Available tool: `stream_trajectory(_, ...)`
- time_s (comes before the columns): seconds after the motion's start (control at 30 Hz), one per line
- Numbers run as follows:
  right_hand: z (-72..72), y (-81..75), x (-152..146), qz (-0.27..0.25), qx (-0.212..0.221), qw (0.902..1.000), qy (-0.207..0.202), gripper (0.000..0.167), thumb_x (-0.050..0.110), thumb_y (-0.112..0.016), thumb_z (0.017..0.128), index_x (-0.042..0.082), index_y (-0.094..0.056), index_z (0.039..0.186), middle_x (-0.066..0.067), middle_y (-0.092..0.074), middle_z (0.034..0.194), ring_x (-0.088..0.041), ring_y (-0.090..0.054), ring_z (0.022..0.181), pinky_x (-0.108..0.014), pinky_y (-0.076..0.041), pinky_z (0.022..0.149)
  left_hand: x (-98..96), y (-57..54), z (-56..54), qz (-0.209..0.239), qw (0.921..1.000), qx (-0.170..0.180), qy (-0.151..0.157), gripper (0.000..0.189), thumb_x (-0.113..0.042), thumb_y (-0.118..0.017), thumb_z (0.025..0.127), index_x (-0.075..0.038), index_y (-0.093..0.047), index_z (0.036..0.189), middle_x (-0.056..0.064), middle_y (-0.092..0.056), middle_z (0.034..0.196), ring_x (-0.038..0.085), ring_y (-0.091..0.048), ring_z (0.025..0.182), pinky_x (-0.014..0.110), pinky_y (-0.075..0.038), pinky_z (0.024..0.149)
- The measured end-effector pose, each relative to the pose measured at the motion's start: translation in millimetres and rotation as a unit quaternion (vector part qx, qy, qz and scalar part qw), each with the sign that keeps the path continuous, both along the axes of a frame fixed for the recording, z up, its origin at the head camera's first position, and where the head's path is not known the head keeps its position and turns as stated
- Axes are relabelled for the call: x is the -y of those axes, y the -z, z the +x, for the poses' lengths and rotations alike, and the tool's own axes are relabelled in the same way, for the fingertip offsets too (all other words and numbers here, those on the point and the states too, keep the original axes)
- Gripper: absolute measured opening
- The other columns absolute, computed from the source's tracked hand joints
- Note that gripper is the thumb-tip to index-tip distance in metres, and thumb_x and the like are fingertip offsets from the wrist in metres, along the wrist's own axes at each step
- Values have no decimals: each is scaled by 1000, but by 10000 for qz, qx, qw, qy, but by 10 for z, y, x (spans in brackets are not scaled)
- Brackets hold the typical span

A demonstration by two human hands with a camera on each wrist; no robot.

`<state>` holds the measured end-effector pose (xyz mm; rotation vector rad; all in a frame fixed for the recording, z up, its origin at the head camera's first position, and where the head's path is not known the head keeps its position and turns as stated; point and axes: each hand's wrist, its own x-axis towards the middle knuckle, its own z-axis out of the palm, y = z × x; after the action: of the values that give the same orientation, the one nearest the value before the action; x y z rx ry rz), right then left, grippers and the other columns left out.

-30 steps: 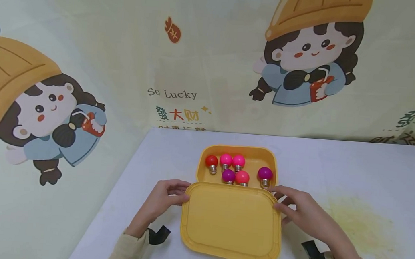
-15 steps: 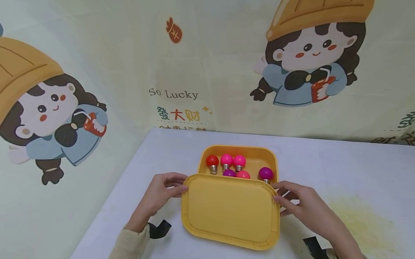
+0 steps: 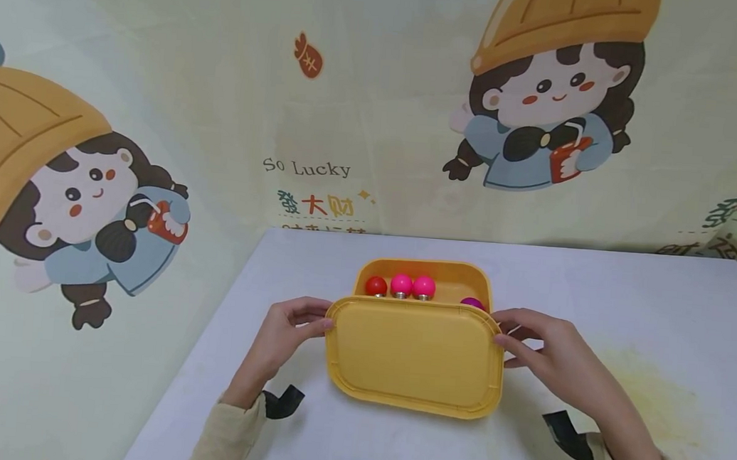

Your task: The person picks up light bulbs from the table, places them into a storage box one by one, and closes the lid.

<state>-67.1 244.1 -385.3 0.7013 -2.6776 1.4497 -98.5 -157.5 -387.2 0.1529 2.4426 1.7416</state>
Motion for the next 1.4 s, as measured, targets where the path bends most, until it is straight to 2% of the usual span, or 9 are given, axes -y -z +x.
stream_trajectory(0.23, -8, -86, 8, 6, -46, 9997, 227, 28, 2, -69, 90, 6, -67, 117, -11, -70, 108, -4, -70, 83, -24, -59, 61, -8, 23, -26, 109, 9998, 82, 165, 31, -10, -76, 86, -6, -70, 117, 13, -71, 106, 24, -70, 95, 34, -60, 74)
stream_trajectory(0.37, -20, -122, 16, -89, -183, 9994, 277, 24, 4, -69, 91, 8, -68, 115, -4, -71, 105, -6, -71, 82, -26, -59, 62, -17, 11, -37, 178, 9998, 31, 15, 29, -9, -75, 87, -6, -71, 116, 12, -70, 105, 23, -69, 94, 35, -60, 73)
stream_trajectory(0.5, -37, -136, 21, -7, -261, 9987, 432, 20, 7, -69, 92, 10, -69, 112, 4, -71, 101, -5, -71, 80, -23, -59, 64, -26, -19, -49, 262, 9995, -59, -168, 27, -9, -76, 87, -8, -72, 114, 11, -70, 104, 22, -69, 94, 34, -60, 73)
stream_trajectory(0.67, -52, -147, 8, 100, -198, 9974, 689, 18, 10, -67, 94, 10, -69, 112, 10, -70, 102, -2, -70, 81, -21, -58, 66, -38, -57, -72, 293, 9992, -186, -199, 25, -9, -76, 87, -8, -73, 112, 10, -70, 104, 22, -69, 94, 33, -60, 73)
stream_trajectory(0.83, -69, -159, -7, 176, -88, 9961, 862, 20, 13, -67, 95, 8, -70, 115, 1, -71, 106, -3, -67, 78, -19, -57, 65, -53, -95, -95, 350, 9986, -317, -246, 24, -10, -75, 87, -9, -73, 111, 9, -71, 106, 22, -69, 95, 32, -60, 74)
stream_trajectory(1.0, -81, -177, -17, 369, -43, 9946, 970, 22, 13, -65, 96, 6, -69, 116, -8, -71, 100, -4, -64, 73, -19, -56, 63, -72, -136, -110, 372, 9979, -465, -271, 23, -11, -76, 88, -9, -73, 111, 9, -71, 108, 22, -69, 96, 31, -60, 75)
stream_trajectory(1.17, -89, -205, -22, 339, 25, 9952, 922, 23, 12, -62, 98, 3, -66, 119, -11, -72, 97, -5, -66, 72, -18, -56, 64, -88, -171, -130, 395, 9975, -481, -330, 24, -11, -76, 87, -8, -73, 111, 9, -71, 108, 22, -69, 96, 31, -60, 76)
stream_trajectory(1.4, -100, -229, -28, 298, -27, 9946, 989, 22, 13, -61, 98, 5, -67, 119, -8, -74, 98, -2, -68, 76, -13, -53, 68, -88, -217, -161, 341, 9971, -602, -331, 21, -13, -74, 89, -10, -74, 110, 6, -72, 108, 22, -68, 96, 30, -59, 80)
